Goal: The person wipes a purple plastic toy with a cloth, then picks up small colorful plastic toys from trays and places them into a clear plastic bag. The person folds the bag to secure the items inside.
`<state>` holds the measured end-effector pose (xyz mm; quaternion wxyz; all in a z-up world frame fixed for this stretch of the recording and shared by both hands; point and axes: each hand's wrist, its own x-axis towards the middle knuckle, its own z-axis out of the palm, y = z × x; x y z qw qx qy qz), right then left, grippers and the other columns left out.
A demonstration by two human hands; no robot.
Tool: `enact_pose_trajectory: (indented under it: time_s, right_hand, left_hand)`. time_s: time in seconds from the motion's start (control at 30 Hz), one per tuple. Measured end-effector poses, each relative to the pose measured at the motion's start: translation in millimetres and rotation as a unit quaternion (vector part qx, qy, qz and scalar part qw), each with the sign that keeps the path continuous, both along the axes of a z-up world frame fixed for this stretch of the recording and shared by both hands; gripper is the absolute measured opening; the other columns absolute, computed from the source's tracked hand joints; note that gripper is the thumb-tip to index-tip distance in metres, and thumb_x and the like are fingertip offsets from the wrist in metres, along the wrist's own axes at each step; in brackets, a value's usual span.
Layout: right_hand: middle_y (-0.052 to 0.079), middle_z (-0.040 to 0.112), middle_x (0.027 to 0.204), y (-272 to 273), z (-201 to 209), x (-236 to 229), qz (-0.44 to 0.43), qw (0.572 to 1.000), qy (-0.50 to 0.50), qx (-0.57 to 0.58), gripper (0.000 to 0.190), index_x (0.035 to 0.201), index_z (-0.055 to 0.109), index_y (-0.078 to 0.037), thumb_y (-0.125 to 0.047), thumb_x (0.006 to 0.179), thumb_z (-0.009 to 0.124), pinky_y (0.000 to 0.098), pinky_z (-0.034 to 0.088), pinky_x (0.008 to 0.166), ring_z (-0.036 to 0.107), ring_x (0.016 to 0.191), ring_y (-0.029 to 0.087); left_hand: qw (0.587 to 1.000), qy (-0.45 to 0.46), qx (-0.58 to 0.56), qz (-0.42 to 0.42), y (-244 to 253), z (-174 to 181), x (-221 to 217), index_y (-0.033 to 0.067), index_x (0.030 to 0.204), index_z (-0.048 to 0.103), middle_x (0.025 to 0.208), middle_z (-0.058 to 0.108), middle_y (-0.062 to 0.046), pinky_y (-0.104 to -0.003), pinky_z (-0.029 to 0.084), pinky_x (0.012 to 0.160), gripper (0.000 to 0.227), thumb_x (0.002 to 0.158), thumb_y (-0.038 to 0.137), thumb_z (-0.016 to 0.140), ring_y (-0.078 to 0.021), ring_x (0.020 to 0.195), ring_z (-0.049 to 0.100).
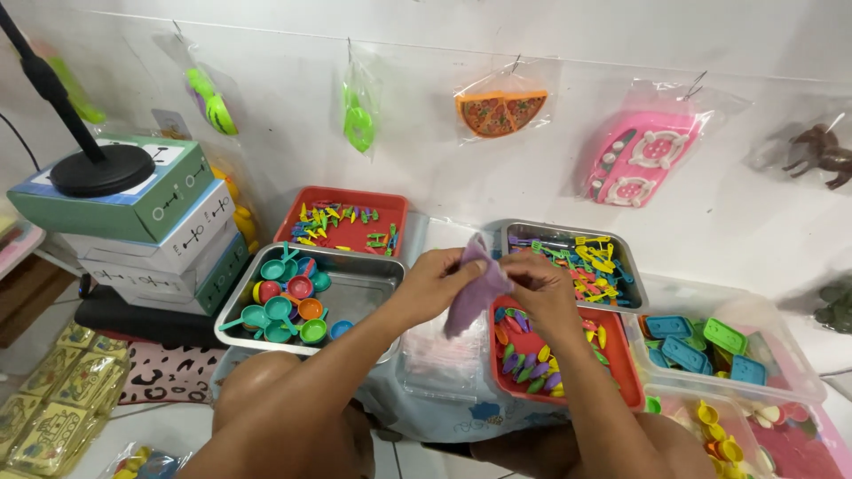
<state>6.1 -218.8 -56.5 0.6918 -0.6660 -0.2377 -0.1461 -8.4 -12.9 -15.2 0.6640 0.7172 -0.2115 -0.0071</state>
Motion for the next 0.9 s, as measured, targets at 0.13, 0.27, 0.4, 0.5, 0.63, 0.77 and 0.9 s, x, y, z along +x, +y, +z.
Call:
enact_pose_trajectory:
  time_s: [0.13, 0.27, 0.4, 0.5, 0.63, 0.77, 0.9]
  right_hand:
    - [0.014, 0.073, 0.090, 7.7, -0.4, -5.7, 0.006, 1.000, 0.002, 0.002, 0.019, 0.097, 0.081, -0.001, 0.004, 0.079, 0.084, 0.0339, 0.058, 0.080, 0.070, 0.087, 0.018]
    - [0.011, 0.070, 0.085, 9.3, -0.7, -7.4, -0.008, 1.000, 0.009, 0.003, 0.014, 0.096, 0.079, 0.000, 0.004, 0.082, 0.081, 0.0297, 0.055, 0.075, 0.064, 0.080, 0.014]
    - [0.013, 0.069, 0.088, 4.4, -13.7, 1.6, -0.016, 1.000, -0.013, -0.007, 0.016, 0.099, 0.078, 0.001, 0.009, 0.085, 0.074, 0.0312, 0.054, 0.076, 0.063, 0.083, 0.015]
    - [0.012, 0.070, 0.088, 11.2, -5.3, -4.4, -0.008, 1.000, -0.008, 0.007, 0.017, 0.100, 0.078, 0.001, 0.009, 0.085, 0.074, 0.0309, 0.054, 0.076, 0.063, 0.083, 0.015]
    - [0.009, 0.070, 0.090, 18.8, 4.4, -17.5, -0.023, 0.999, 0.018, 0.022, 0.019, 0.108, 0.076, 0.002, 0.008, 0.091, 0.069, 0.0302, 0.053, 0.081, 0.062, 0.086, 0.014]
    - [0.009, 0.070, 0.092, 18.1, 3.8, -13.1, -0.029, 0.999, 0.018, 0.025, 0.019, 0.108, 0.075, 0.003, 0.007, 0.092, 0.065, 0.0299, 0.053, 0.083, 0.060, 0.089, 0.013]
    - [0.008, 0.067, 0.091, 14.8, 2.3, -8.8, -0.042, 0.999, 0.024, 0.025, 0.022, 0.112, 0.075, 0.001, 0.004, 0.090, 0.071, 0.0280, 0.052, 0.082, 0.060, 0.088, 0.012]
  left_hand:
    - [0.999, 0.014, 0.036, 0.026, 3.7, 19.0, -10.9, 0.0042, 0.085, 0.071, 0.069, 0.065, -0.004, -0.026, 0.053, 0.060, 0.021, 0.088, 0.024, 0.077, -0.0116, 0.069, 0.059]
    - [0.999, 0.009, 0.033, 0.016, 2.9, 8.8, -5.7, 0.0008, 0.093, 0.071, 0.074, 0.064, -0.005, -0.026, 0.055, 0.064, 0.033, 0.075, 0.023, 0.088, -0.0137, 0.072, 0.061]
    - [0.996, -0.052, 0.066, 0.031, -0.4, -4.7, 1.5, 0.0007, 0.091, 0.069, 0.069, 0.063, -0.010, -0.033, 0.053, 0.059, 0.025, 0.086, 0.023, 0.079, -0.0172, 0.069, 0.060]
    - [0.995, -0.066, 0.060, 0.039, -5.8, -7.0, -0.9, 0.0022, 0.091, 0.069, 0.071, 0.066, -0.013, -0.036, 0.053, 0.061, 0.019, 0.090, 0.021, 0.074, -0.0178, 0.071, 0.062]
    - [0.997, -0.042, -0.006, 0.067, -11.8, -12.7, -4.8, 0.0054, 0.091, 0.074, 0.074, 0.073, -0.008, -0.030, 0.056, 0.065, 0.017, 0.088, 0.022, 0.079, -0.0120, 0.074, 0.064]
    - [0.995, -0.048, -0.025, 0.089, -15.4, -8.6, -5.6, 0.0050, 0.089, 0.076, 0.073, 0.074, -0.010, -0.028, 0.056, 0.065, 0.018, 0.085, 0.021, 0.082, -0.0121, 0.073, 0.066]
    - [0.995, 0.007, -0.093, 0.046, -13.4, -18.0, 1.2, 0.0022, 0.098, 0.074, 0.084, 0.074, -0.008, -0.030, 0.059, 0.074, 0.023, 0.078, 0.006, 0.084, -0.0156, 0.082, 0.067]
